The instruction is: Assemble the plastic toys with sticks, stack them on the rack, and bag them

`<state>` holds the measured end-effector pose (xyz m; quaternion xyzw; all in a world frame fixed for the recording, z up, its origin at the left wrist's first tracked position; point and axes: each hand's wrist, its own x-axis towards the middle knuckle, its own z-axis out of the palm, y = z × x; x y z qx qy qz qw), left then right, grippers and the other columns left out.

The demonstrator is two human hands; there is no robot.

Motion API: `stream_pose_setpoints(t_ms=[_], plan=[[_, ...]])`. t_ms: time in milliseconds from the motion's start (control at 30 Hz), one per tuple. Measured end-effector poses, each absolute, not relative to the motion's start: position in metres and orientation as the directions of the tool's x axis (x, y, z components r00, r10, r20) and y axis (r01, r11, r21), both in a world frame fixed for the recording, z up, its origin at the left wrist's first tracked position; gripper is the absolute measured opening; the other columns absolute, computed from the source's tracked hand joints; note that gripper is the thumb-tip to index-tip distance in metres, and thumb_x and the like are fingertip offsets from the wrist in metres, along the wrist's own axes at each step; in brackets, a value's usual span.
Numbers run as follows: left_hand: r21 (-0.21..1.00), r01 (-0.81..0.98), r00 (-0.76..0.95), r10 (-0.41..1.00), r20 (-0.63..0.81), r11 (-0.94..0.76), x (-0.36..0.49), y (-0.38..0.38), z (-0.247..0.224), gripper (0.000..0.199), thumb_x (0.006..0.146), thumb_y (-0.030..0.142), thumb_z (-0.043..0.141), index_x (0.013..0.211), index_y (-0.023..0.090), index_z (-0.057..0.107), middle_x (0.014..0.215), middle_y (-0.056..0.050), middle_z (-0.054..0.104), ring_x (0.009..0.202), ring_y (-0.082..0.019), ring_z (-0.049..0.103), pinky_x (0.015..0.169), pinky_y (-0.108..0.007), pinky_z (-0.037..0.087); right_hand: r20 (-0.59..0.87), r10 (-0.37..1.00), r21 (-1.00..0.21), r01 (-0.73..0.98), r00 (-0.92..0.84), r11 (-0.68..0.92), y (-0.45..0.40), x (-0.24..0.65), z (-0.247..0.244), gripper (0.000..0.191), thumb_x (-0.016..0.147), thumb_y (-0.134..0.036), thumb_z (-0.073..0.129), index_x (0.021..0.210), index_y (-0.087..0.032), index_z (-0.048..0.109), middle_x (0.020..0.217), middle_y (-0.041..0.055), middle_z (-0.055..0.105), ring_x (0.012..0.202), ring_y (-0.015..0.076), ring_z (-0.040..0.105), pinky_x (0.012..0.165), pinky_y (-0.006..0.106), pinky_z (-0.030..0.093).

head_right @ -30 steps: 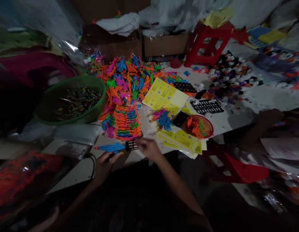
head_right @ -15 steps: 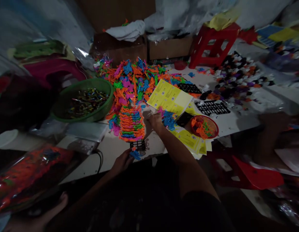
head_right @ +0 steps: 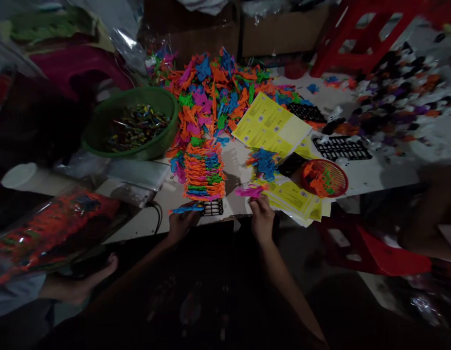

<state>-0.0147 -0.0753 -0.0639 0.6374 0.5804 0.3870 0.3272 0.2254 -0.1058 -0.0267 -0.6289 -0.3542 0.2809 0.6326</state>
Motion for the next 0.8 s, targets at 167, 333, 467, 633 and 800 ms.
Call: stream_pose_setpoints(t_ms=[167, 333, 467, 633, 800], plan=[[0.815, 0.565, 0.027, 0.990, 0.136, -0.127, -0.010, -0.066, -0.063, 0.023, 0.072, 0.039, 0.061, 0.076, 0.017, 0.067, 0.074, -0.003, 0.068, 0.069, -0.015, 0.063, 0.066, -0.024, 0.049, 0.088, 0.856, -0.989, 0.146, 0.509, 0.014, -0.111, 0.191, -0.058, 0.019, 0.069, -0.036, 0.063, 0.074, -0.018, 0.065, 0.072, 0.0005, 0.067, 0.069, 0.0145, 0.060, 0.070, 0.028, 0.047], [0.753, 0.618, 0.087, 0.972, 0.219, -0.225, -0.012, -0.066, -0.062, 0.022, 0.076, 0.038, 0.058, 0.077, 0.017, 0.065, 0.074, -0.004, 0.068, 0.068, -0.014, 0.063, 0.065, -0.024, 0.049, 0.118, 0.903, -0.948, 0.317, 0.413, -0.021, -0.099, 0.178, -0.074, 0.024, 0.073, -0.040, 0.058, 0.078, -0.018, 0.066, 0.072, 0.0012, 0.069, 0.065, 0.0143, 0.062, 0.064, 0.025, 0.048], [0.643, 0.678, 0.168, 0.927, 0.335, -0.355, -0.013, -0.067, -0.069, 0.019, 0.079, 0.034, 0.054, 0.081, 0.017, 0.064, 0.078, -0.005, 0.068, 0.073, -0.015, 0.063, 0.070, -0.026, 0.049, 0.176, 0.924, -0.879, 0.476, 0.339, -0.007, -0.098, 0.177, -0.071, 0.027, 0.077, -0.042, 0.054, 0.079, -0.018, 0.066, 0.074, 0.0018, 0.069, 0.064, 0.0140, 0.063, 0.062, 0.023, 0.048], [0.525, 0.729, 0.252, 0.885, 0.391, -0.439, -0.012, -0.066, -0.075, 0.019, 0.081, 0.029, 0.051, 0.088, 0.016, 0.063, 0.085, -0.008, 0.067, 0.077, -0.017, 0.063, 0.070, -0.026, 0.049, 0.191, 0.934, -0.838, 0.545, 0.301, -0.004, -0.097, 0.177, -0.070, 0.027, 0.080, -0.041, 0.051, 0.082, -0.019, 0.065, 0.077, 0.0032, 0.069, 0.069, 0.0153, 0.064, 0.064, 0.023, 0.048], [0.470, 0.776, 0.256, 0.891, 0.375, -0.421, -0.007, -0.062, -0.073, 0.017, 0.079, 0.029, 0.052, 0.078, 0.017, 0.063, 0.072, -0.007, 0.065, 0.067, -0.015, 0.060, 0.065, -0.025, 0.046, 0.208, 0.953, -0.722, 0.692, 0.222, -0.004, -0.093, 0.178, -0.067, 0.023, 0.081, -0.036, 0.050, 0.083, -0.018, 0.065, 0.078, 0.0063, 0.069, 0.071, 0.0172, 0.064, 0.066, 0.025, 0.048]])
